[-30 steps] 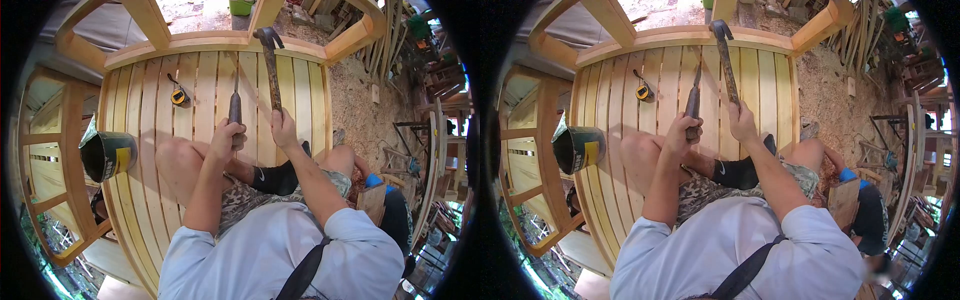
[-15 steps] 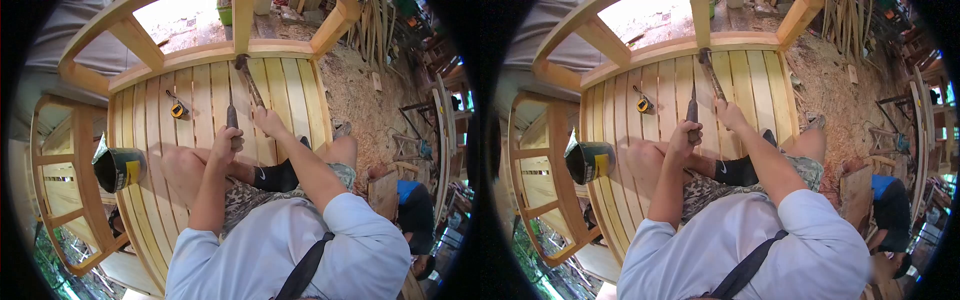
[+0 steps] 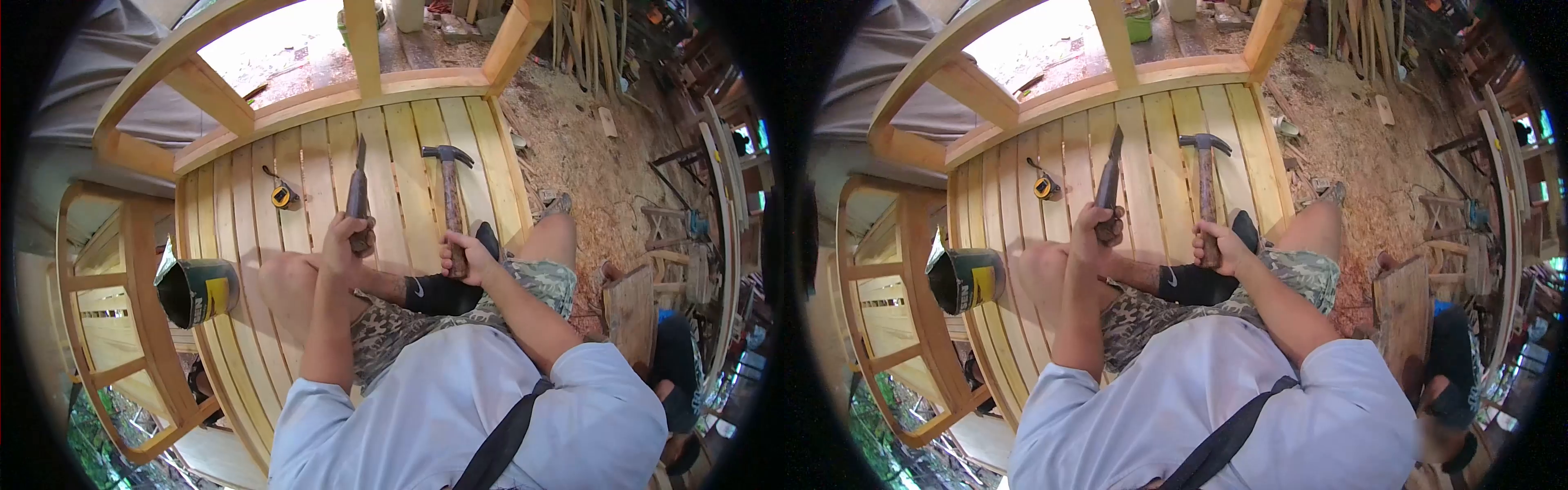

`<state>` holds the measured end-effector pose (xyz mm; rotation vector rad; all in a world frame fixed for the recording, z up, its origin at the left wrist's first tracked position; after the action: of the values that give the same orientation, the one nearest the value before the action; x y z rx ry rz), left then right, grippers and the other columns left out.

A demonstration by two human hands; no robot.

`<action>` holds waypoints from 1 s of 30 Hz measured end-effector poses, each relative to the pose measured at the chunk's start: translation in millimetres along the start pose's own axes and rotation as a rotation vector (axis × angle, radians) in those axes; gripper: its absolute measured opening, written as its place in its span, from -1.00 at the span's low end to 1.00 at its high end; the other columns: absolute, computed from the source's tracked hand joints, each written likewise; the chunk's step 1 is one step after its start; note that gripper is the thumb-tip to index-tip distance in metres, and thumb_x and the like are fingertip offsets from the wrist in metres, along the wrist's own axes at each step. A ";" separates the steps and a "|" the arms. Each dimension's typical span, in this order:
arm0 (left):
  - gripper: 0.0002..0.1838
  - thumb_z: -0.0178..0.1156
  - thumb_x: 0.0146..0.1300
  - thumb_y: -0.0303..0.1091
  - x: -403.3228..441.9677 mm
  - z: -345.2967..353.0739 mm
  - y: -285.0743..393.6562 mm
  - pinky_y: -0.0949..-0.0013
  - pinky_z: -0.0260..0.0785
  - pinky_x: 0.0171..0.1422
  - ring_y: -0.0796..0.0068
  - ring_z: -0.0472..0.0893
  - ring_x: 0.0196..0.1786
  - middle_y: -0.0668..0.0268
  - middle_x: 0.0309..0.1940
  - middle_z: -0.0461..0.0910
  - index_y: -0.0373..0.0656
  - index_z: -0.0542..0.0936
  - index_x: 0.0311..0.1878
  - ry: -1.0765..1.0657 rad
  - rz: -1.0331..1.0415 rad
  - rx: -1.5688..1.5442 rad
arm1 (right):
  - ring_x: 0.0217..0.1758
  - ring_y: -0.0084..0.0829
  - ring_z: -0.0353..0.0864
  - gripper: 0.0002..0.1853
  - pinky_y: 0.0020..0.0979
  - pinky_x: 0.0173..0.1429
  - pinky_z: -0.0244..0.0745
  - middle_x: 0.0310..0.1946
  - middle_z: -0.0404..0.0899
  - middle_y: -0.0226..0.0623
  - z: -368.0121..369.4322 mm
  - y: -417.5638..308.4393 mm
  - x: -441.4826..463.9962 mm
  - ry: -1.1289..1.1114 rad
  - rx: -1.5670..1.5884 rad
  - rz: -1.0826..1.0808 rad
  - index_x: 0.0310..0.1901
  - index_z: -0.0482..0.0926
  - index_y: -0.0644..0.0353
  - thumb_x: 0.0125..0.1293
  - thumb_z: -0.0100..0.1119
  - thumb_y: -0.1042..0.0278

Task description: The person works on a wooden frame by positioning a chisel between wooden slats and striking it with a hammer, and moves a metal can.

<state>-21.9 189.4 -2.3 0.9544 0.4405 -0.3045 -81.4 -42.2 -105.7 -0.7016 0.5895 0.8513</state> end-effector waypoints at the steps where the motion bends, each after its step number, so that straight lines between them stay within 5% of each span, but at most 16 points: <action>1: -0.75 0.14 0.13 -0.43 5.1 -2.8 8.3 0.42 0.27 -0.57 0.48 0.52 -0.51 0.21 -0.36 0.55 -0.23 0.39 -0.13 -0.040 -0.014 0.037 | -0.58 -0.50 0.44 -0.79 -0.28 -0.36 0.49 -0.56 0.42 -0.48 6.2 -9.4 2.4 0.042 0.065 -0.071 -0.22 0.46 0.02 0.45 0.13 0.09; 8: -0.78 0.18 0.13 -0.43 11.8 -61.8 41.0 0.44 0.22 -0.61 0.47 0.52 -0.51 0.25 -0.42 0.49 -0.17 0.36 -0.20 0.088 -0.034 0.126 | -0.57 -0.48 0.51 -0.84 -0.39 -0.47 0.46 -0.55 0.49 -0.40 39.3 -41.1 33.6 0.170 -0.090 -0.211 -0.14 0.44 0.16 0.36 0.12 0.29; 11: -0.76 0.20 0.12 -0.43 3.6 -71.8 31.8 0.45 0.21 -0.63 0.47 0.52 -0.54 0.26 -0.45 0.47 -0.17 0.36 -0.20 0.083 -0.062 0.121 | -0.63 -0.50 0.52 -0.81 -0.43 -0.53 0.44 -0.63 0.48 -0.36 75.8 -86.4 25.0 0.256 -0.885 -0.559 -0.24 0.44 0.27 0.28 0.15 0.33; 17: -0.74 0.22 0.10 -0.41 3.7 -72.8 32.5 0.46 0.22 -0.62 0.47 0.51 -0.55 0.28 -0.46 0.44 -0.17 0.36 -0.20 0.064 -0.088 0.003 | -0.53 -0.58 0.46 -0.68 -0.48 -0.45 0.40 -0.58 0.45 -0.38 168.8 -138.1 17.7 0.321 -1.227 -1.081 -0.23 0.45 0.29 0.43 0.18 0.14; 21: -0.72 0.14 0.12 -0.39 15.4 -78.0 25.8 0.45 0.24 -0.60 0.48 0.51 -0.51 0.24 -0.34 0.52 -0.15 0.34 -0.11 0.057 -0.088 0.045 | -0.54 -0.60 0.32 -0.63 -0.42 -0.43 0.30 -0.57 0.40 -0.47 185.7 -131.8 44.0 0.066 -0.777 -1.000 -0.18 0.48 0.29 0.52 0.10 0.07; 25: -0.75 0.20 0.10 -0.40 25.8 -73.4 31.2 0.47 0.16 -0.62 0.51 0.48 -0.55 0.31 -0.46 0.40 -0.15 0.35 -0.21 0.079 -0.126 -0.046 | -0.46 -0.55 0.45 -0.57 -0.40 -0.35 0.36 -0.53 0.49 -0.37 142.9 -133.6 106.2 0.348 -1.293 -0.938 -0.26 0.51 0.28 0.51 0.08 -0.01; 28: -0.75 0.19 0.10 -0.38 28.8 -72.1 28.8 0.46 0.17 -0.60 0.51 0.47 -0.54 0.30 -0.45 0.41 -0.15 0.34 -0.21 0.066 -0.166 0.066 | -0.45 -0.52 0.49 -0.55 -0.37 -0.35 0.39 -0.51 0.53 -0.32 135.3 -138.8 124.1 0.470 -1.415 -0.694 -0.30 0.51 0.28 0.51 0.06 -0.03; 30: -0.73 0.18 0.11 -0.36 33.8 -77.8 25.5 0.45 0.19 -0.62 0.48 0.51 -0.50 0.25 -0.38 0.47 -0.15 0.33 -0.17 0.085 -0.164 0.096 | -0.48 -0.58 0.48 -0.59 -0.45 -0.40 0.38 -0.51 0.50 -0.37 149.6 -141.0 109.3 0.387 -1.292 -0.762 -0.25 0.51 0.27 0.53 0.03 0.01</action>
<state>1.1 266.4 -39.6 1.0295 0.5879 -0.4375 121.0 55.4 -44.6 -2.1306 -0.0156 0.2670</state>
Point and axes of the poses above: each hand's wrist, its own x-axis towards the middle knuckle, its own z-axis out of the palm, y = z × x, the point moved 8 cm from there along x, towards the middle knuckle
